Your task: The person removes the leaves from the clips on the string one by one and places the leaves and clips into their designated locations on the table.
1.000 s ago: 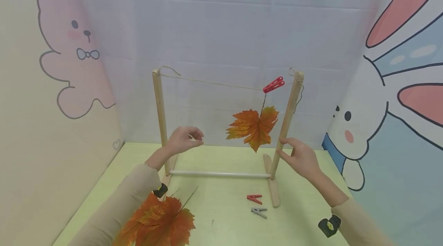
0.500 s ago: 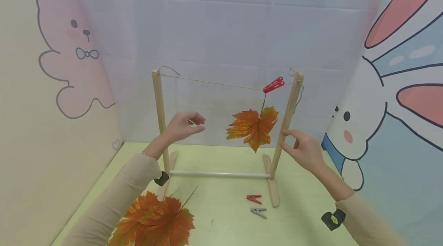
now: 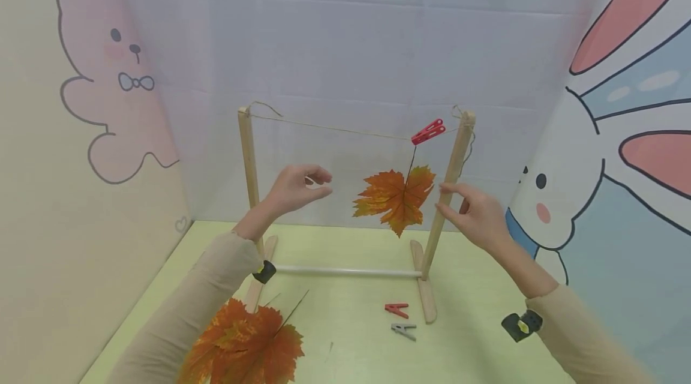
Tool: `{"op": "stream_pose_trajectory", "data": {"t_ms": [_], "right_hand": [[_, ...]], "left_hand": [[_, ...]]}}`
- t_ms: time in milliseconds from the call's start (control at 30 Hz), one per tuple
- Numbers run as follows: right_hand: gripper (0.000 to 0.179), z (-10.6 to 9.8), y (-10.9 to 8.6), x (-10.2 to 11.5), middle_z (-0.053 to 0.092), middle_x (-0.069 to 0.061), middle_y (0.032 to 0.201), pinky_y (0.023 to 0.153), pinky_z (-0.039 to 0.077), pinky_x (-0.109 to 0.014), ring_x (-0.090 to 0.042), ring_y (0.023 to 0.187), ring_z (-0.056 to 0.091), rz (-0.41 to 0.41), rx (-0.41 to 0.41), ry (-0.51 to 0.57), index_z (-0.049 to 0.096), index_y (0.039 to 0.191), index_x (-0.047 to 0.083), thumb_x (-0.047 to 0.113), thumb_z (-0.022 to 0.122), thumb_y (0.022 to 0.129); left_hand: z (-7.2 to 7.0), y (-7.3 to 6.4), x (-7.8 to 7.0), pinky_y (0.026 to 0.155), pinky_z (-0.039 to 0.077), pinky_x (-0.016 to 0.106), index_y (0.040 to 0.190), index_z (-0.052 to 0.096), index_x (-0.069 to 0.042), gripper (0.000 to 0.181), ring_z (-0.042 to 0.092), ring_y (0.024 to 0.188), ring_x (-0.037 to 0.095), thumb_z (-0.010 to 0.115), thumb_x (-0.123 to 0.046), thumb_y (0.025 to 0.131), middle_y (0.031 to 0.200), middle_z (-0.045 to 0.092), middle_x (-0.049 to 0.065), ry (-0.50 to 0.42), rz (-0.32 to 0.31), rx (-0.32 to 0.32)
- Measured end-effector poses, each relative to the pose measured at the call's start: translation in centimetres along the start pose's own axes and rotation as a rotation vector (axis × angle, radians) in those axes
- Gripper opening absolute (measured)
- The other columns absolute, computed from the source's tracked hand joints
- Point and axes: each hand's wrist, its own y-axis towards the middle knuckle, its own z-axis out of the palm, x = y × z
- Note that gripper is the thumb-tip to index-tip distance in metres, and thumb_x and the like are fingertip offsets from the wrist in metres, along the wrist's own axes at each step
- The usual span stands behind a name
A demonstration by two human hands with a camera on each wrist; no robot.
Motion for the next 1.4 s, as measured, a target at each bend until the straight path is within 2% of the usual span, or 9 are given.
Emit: {"op": "stream_pose_trajectory", "data": {"t_ms": [133, 267, 500, 800, 1133, 1400], "right_hand": [[0.037, -0.3, 0.8, 0.0, 0.057, 0.0, 0.06, 0.036, 0.023, -0.014, 0.007, 0.04, 0.031, -0.021, -0.013, -0.016, 0.066, 0.102, 0.002, 0.0, 0.075, 0.066], [0.038, -0.5, 1.4, 0.1, 0.06, -0.002, 0.064, 0.036, 0.023, -0.014, 0.007, 0.041, 0.031, -0.029, -0.019, -0.02, 0.065, 0.102, 0.002, -0.001, 0.075, 0.065], [0.037, -0.7, 2.1, 0.3, 0.067, -0.013, 0.082, 0.036, 0.024, -0.014, 0.005, 0.041, 0.033, 0.0, -0.049, 0.008, 0.066, 0.104, 0.001, 0.0, 0.074, 0.068], [0.035, -0.4, 2.7, 0.7, 0.067, -0.01, 0.083, 0.036, 0.025, -0.015, 0.004, 0.04, 0.033, 0.005, -0.042, 0.011, 0.065, 0.103, 0.001, 0.0, 0.073, 0.069], [0.034, -0.6, 3.3, 0.6, 0.067, -0.012, 0.082, 0.035, 0.025, -0.016, 0.005, 0.04, 0.032, -0.028, -0.068, 0.023, 0.065, 0.103, -0.001, -0.001, 0.072, 0.069], [0.038, -1.1, 3.9, 0.8, 0.066, -0.013, 0.086, 0.037, 0.027, -0.013, 0.005, 0.04, 0.033, -0.027, -0.105, 0.036, 0.066, 0.104, 0.0, -0.005, 0.072, 0.067]], "left_hand": [[0.4, 0.7, -0.7, 0.076, 0.048, 0.027, 0.098, 0.067, -0.009, 0.019, 0.06, 0.086, 0.015, 0.067, -0.019, 0.082, 0.094, 0.067, 0.002, 0.052, 0.053, -0.038], [0.9, 1.3, -1.5, 0.076, 0.048, 0.026, 0.099, 0.067, -0.01, 0.02, 0.061, 0.087, 0.015, 0.066, -0.021, 0.083, 0.095, 0.068, 0.003, 0.065, 0.078, -0.047], [1.9, 2.5, -2.8, 0.076, 0.048, 0.025, 0.099, 0.067, -0.01, 0.019, 0.061, 0.087, 0.015, 0.067, -0.021, 0.082, 0.095, 0.068, 0.002, 0.024, 0.104, -0.076], [3.4, 3.5, -4.1, 0.076, 0.048, 0.021, 0.103, 0.066, -0.01, 0.022, 0.06, 0.091, 0.013, 0.066, -0.019, 0.083, 0.1, 0.067, 0.001, -0.018, 0.063, -0.12], [4.4, 4.7, -6.0, 0.077, 0.046, 0.016, 0.105, 0.065, -0.012, 0.025, 0.059, 0.095, 0.012, 0.066, -0.025, 0.083, 0.104, 0.066, -0.001, -0.047, 0.043, -0.118], [4.7, 5.4, -7.3, 0.08, 0.046, 0.017, 0.11, 0.065, -0.013, 0.029, 0.058, 0.101, 0.013, 0.065, -0.026, 0.084, 0.11, 0.064, -0.001, -0.041, 0.032, -0.086]]}}
